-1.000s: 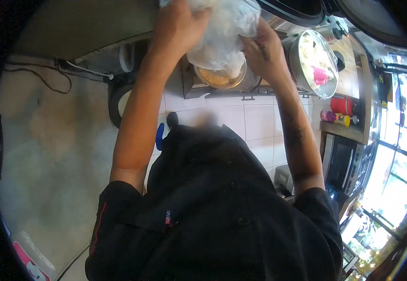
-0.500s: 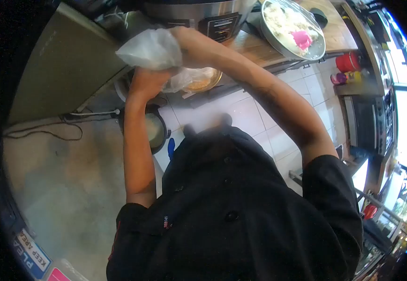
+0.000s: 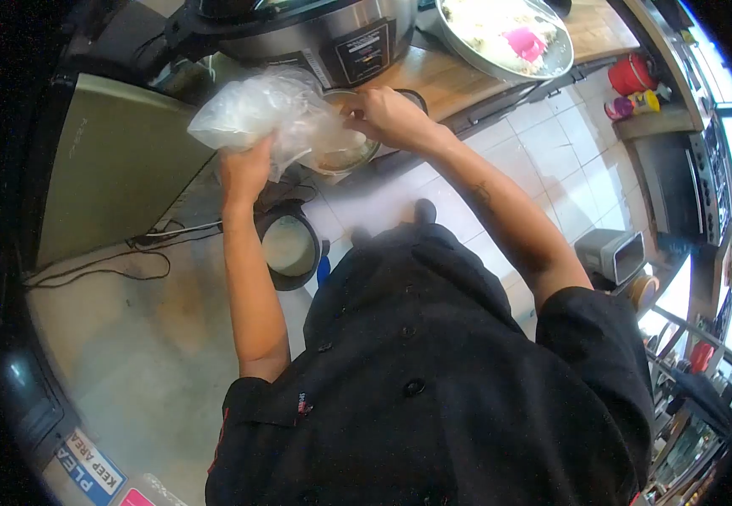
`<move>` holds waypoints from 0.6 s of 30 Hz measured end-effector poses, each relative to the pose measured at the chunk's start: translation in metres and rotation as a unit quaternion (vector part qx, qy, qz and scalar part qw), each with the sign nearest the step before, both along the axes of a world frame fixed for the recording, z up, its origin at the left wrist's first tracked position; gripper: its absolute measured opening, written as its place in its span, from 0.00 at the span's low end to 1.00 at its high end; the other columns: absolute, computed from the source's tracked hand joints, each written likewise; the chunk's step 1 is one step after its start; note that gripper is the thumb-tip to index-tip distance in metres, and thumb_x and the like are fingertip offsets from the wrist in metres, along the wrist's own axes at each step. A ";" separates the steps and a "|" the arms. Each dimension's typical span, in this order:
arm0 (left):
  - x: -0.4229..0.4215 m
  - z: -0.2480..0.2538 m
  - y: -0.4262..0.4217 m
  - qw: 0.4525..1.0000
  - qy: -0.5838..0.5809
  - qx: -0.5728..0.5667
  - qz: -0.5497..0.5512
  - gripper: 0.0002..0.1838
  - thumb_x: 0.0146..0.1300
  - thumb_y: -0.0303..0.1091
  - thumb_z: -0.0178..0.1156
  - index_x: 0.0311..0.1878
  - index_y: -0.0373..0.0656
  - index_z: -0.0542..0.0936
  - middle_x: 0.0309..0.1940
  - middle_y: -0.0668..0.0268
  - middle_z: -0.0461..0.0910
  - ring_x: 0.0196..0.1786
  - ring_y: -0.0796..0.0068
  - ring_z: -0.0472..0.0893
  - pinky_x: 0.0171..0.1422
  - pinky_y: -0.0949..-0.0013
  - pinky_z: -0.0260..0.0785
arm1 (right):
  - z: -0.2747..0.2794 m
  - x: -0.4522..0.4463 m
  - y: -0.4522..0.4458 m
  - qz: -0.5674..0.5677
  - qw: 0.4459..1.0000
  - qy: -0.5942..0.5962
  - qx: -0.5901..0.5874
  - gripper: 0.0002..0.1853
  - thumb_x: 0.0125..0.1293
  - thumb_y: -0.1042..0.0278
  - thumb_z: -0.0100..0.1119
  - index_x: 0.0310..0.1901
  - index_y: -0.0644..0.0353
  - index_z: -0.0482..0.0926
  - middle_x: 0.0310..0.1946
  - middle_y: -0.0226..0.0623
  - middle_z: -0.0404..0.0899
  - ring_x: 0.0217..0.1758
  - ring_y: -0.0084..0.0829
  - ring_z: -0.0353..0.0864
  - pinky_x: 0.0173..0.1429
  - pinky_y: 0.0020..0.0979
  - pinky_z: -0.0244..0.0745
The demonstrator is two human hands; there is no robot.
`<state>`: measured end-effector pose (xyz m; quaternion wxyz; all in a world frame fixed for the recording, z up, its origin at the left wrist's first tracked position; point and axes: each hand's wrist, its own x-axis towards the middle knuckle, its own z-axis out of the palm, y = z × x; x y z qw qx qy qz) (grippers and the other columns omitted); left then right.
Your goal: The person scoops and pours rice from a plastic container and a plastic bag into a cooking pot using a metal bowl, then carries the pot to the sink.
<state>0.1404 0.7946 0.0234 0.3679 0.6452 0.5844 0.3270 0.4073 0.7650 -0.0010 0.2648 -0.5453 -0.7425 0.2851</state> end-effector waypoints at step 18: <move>0.000 0.020 -0.009 0.995 -0.028 0.099 0.019 0.31 0.59 0.43 0.73 0.59 0.30 0.82 0.58 0.47 0.84 0.61 0.53 0.82 0.67 0.56 0.70 | 0.023 -0.003 0.021 0.017 0.995 0.026 0.090 0.12 0.68 0.69 0.67 0.45 0.69 0.87 0.40 0.52 0.88 0.40 0.46 0.89 0.48 0.38 0.82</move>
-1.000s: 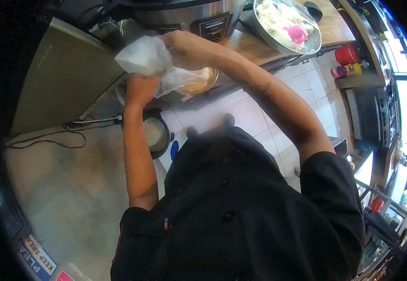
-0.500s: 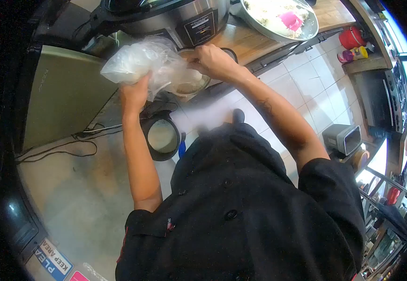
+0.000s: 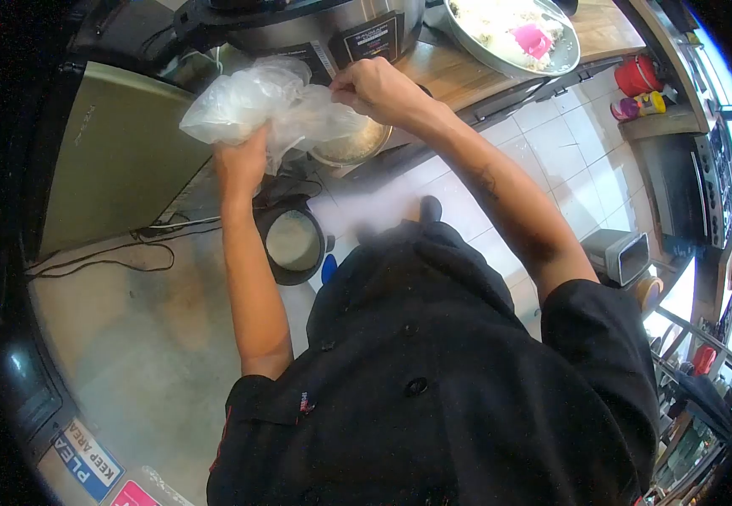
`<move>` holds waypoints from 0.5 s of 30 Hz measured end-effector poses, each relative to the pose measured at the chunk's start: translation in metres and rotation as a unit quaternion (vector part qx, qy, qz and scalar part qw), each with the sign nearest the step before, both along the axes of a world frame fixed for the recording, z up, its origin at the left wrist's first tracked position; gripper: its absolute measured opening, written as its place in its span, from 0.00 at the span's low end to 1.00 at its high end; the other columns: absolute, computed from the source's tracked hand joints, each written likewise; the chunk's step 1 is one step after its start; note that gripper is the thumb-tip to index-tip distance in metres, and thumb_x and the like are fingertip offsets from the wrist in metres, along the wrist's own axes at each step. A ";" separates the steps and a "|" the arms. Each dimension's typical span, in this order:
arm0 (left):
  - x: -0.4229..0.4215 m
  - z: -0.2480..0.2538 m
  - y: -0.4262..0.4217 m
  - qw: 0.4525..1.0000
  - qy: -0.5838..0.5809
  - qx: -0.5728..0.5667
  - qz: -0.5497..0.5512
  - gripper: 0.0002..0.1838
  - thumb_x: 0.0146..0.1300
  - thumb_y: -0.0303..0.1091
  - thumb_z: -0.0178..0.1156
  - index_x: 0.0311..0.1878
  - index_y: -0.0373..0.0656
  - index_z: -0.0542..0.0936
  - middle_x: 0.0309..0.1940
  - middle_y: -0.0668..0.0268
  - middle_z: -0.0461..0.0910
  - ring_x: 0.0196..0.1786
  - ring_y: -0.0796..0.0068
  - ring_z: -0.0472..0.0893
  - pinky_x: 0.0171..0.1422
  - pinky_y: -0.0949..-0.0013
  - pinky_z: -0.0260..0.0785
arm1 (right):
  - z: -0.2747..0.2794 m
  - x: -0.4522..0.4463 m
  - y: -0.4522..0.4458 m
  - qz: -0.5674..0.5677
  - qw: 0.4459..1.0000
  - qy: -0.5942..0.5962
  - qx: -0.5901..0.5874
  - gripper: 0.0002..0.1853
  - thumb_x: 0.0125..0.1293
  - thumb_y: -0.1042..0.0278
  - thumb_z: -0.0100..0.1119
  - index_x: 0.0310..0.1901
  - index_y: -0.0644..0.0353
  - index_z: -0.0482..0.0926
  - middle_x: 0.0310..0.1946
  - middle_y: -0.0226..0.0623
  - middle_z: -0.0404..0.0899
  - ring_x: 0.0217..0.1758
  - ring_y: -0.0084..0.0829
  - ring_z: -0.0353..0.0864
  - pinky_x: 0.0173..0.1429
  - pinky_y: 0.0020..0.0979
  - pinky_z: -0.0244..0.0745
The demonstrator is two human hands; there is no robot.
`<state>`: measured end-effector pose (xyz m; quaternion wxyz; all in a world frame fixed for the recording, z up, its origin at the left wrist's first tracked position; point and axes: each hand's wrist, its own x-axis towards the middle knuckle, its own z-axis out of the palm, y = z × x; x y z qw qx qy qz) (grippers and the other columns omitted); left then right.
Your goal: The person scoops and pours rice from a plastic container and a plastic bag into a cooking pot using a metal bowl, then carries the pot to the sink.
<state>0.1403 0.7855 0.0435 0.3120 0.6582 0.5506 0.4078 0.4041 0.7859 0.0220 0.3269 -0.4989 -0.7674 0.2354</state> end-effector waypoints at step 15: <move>0.013 0.012 -0.012 0.990 0.119 0.078 -0.018 0.29 0.54 0.33 0.73 0.60 0.33 0.80 0.56 0.47 0.84 0.58 0.48 0.83 0.66 0.53 0.73 | -0.016 0.008 -0.019 -0.086 0.978 0.169 -0.086 0.15 0.71 0.64 0.65 0.50 0.68 0.86 0.41 0.40 0.89 0.42 0.29 0.87 0.50 0.33 0.82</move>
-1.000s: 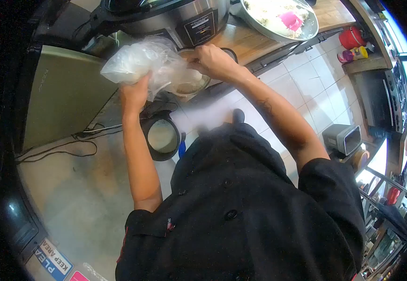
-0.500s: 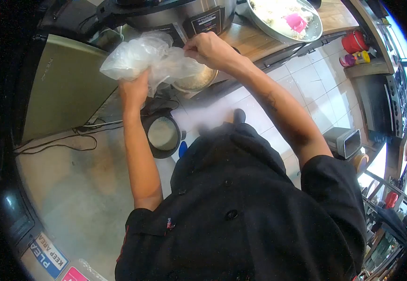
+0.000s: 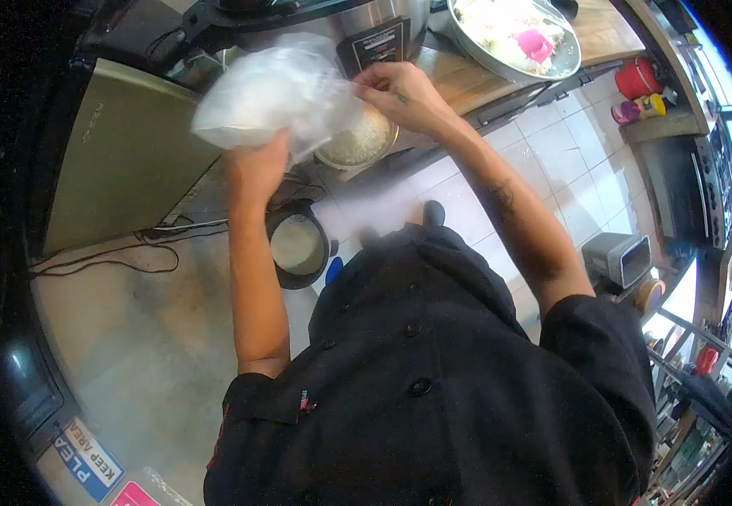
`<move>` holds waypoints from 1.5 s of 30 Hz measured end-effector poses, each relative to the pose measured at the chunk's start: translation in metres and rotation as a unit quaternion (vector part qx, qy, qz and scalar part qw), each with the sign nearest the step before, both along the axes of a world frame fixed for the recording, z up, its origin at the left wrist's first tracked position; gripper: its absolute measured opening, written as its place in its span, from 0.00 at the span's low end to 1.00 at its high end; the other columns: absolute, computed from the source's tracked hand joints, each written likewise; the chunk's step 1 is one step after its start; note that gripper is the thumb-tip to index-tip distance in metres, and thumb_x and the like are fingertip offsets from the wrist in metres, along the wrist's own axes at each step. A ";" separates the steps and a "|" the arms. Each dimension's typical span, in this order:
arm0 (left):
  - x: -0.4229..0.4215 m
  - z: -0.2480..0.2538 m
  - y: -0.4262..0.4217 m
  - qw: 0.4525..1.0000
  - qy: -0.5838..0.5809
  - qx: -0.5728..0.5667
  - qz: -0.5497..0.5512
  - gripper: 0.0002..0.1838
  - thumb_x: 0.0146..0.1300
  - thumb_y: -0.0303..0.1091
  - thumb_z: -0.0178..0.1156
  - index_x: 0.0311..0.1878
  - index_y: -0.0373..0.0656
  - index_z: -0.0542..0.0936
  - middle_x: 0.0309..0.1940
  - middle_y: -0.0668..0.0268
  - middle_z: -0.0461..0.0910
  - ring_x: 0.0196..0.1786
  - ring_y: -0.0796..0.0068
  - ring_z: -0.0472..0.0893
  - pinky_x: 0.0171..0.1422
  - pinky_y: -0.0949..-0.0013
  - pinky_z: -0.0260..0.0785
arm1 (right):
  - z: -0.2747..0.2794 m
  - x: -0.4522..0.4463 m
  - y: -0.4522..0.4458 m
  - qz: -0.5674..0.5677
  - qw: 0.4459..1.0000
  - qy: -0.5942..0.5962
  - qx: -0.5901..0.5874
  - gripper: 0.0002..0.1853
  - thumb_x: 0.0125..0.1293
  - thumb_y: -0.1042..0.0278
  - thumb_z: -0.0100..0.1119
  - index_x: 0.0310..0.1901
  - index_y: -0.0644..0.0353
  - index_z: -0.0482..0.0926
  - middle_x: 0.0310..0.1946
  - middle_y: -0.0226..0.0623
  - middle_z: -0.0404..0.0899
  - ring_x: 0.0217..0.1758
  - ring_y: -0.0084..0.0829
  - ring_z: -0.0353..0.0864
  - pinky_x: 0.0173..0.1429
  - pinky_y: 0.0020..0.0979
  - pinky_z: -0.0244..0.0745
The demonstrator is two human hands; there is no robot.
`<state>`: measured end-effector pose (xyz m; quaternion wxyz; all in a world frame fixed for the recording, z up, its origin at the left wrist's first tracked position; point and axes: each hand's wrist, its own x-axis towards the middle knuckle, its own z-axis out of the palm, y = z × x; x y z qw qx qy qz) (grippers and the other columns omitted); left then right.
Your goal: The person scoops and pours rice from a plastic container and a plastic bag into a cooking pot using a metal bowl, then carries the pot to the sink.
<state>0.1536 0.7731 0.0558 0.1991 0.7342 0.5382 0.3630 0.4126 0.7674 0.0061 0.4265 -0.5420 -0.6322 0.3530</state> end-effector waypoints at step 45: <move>0.486 -0.042 -0.255 0.806 -0.002 0.054 -0.590 0.11 0.61 0.24 0.60 0.47 0.36 0.84 0.44 0.50 0.80 0.49 0.48 0.81 0.52 0.53 0.75 | -0.095 0.269 -0.345 -0.437 0.673 0.572 0.172 0.22 0.75 0.63 0.59 0.67 0.59 0.71 0.59 0.36 0.77 0.62 0.29 0.75 0.69 0.34 0.71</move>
